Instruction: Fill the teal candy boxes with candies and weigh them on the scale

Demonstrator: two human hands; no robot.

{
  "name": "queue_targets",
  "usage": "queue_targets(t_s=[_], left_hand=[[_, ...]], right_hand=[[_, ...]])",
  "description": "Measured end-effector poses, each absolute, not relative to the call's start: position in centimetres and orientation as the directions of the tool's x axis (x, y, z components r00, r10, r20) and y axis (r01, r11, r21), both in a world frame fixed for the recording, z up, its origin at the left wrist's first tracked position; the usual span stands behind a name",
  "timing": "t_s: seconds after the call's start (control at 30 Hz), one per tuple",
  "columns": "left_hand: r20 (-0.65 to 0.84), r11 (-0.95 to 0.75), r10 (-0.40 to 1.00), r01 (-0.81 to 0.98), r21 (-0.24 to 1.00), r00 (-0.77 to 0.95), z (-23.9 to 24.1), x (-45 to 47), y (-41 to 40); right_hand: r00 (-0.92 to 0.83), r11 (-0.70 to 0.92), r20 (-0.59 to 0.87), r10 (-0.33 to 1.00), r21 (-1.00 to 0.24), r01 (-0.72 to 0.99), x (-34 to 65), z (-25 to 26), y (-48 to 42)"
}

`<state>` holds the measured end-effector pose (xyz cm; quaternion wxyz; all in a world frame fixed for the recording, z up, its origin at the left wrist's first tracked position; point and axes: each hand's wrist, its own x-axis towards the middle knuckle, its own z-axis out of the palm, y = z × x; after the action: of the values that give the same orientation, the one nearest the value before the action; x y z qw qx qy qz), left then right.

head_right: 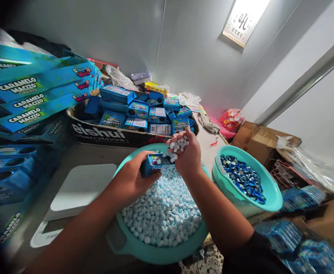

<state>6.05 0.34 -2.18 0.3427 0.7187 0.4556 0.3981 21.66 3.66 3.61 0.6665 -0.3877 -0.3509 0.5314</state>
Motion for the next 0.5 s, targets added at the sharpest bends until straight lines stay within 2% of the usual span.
queue_targets(t_s=[0.2,0.5], left_hand=[[0.313,-0.422,0.897,0.395,0.816,0.312,-2.67,6.0,0.47],[0.27,-0.373,0.919,0.409,0.833,0.288,-2.45,5.98,0.5]], right_hand=[[0.124,0.182,0.145,0.982,-0.906,-0.382,21.08,3.44,2.96],[0.071,0.273,0.266,0.961,-0.887,-0.373,21.13,3.77,2.62]])
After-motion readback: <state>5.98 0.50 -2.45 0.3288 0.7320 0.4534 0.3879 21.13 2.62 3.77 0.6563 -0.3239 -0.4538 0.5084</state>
